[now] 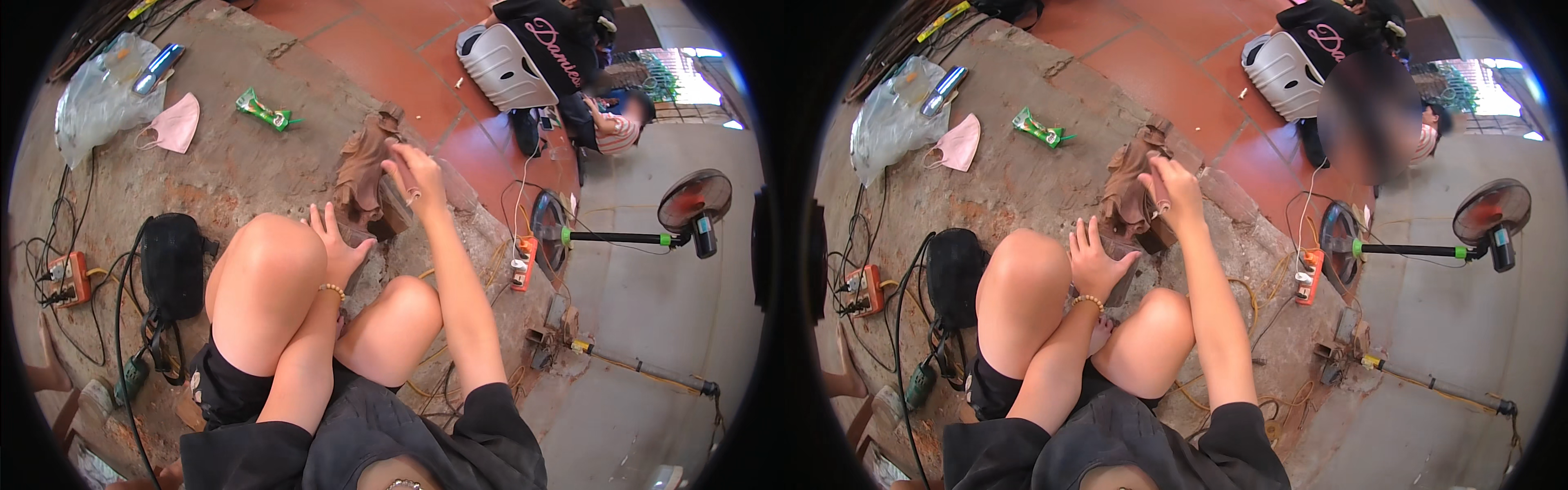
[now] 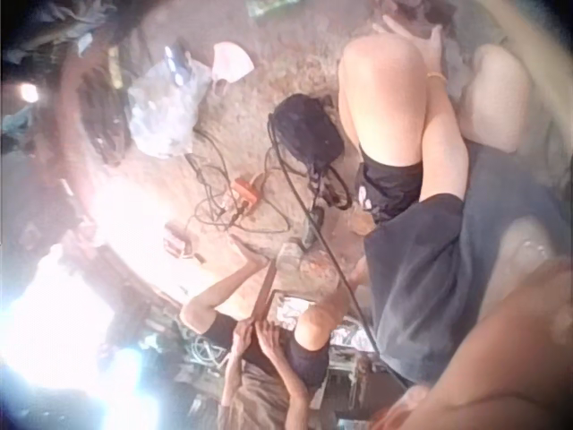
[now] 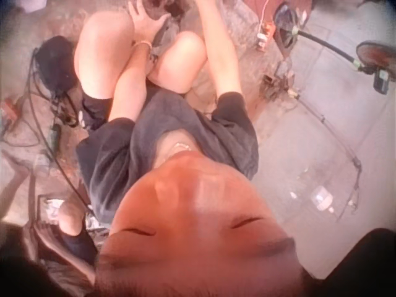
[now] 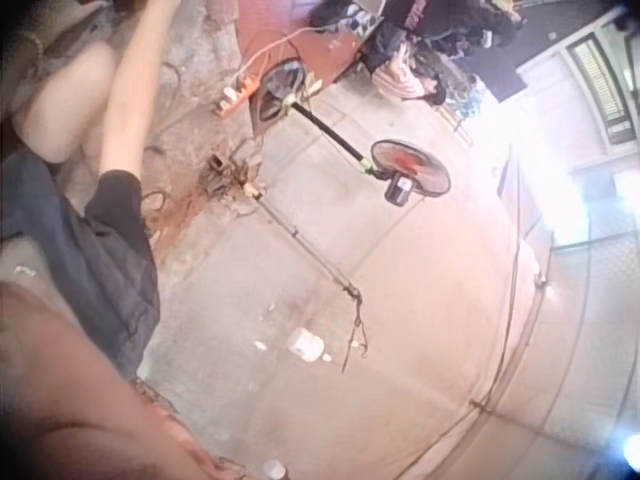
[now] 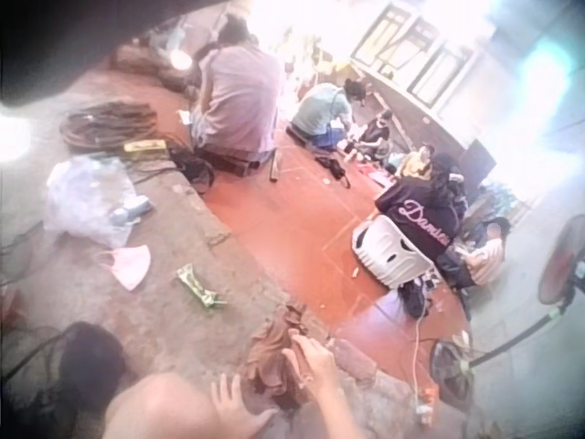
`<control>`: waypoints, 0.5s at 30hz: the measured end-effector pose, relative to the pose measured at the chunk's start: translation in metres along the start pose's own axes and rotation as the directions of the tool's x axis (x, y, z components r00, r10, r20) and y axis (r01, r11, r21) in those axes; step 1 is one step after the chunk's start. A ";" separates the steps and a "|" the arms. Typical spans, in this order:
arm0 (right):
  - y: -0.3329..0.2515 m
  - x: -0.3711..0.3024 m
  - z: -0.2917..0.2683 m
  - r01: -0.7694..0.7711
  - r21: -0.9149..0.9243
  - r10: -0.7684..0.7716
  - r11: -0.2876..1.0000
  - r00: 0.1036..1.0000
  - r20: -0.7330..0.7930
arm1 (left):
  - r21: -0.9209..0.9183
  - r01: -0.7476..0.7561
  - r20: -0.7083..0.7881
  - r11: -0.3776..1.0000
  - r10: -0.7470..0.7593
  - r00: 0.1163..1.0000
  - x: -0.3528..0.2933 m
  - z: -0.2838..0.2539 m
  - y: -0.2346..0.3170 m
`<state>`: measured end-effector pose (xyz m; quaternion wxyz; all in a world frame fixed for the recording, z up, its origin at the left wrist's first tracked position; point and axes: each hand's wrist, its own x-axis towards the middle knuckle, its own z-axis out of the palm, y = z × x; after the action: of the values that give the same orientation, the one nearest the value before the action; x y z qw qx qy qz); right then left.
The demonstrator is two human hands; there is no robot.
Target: The person sits on the floor and carves a piece of wood using a small carving tool. They hold the wood with one hand and use the tool to shape and refine its surface, occasionally rotating the piece to work on different sides.
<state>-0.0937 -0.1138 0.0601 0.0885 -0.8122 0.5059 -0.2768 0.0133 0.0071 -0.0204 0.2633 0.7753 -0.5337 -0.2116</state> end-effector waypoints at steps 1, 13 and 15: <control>0.003 0.002 0.002 -0.071 0.005 0.072 0.997 0.997 -0.016 | 0.014 0.009 0.012 1.000 -0.009 1.000 0.001 -0.001 0.002; 0.020 -0.023 -0.001 0.019 0.085 -0.040 0.996 0.965 0.258 | 0.015 -0.004 -0.021 1.000 0.004 1.000 0.001 0.002 0.002; 0.019 -0.007 0.001 0.106 -0.039 -0.107 0.994 0.994 -0.024 | 0.015 -0.007 -0.023 1.000 0.007 1.000 0.003 0.001 0.006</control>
<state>-0.1101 -0.1169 0.0482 0.0517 -0.8358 0.4683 -0.2819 0.0090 0.0026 -0.0179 0.2641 0.7777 -0.5351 -0.1977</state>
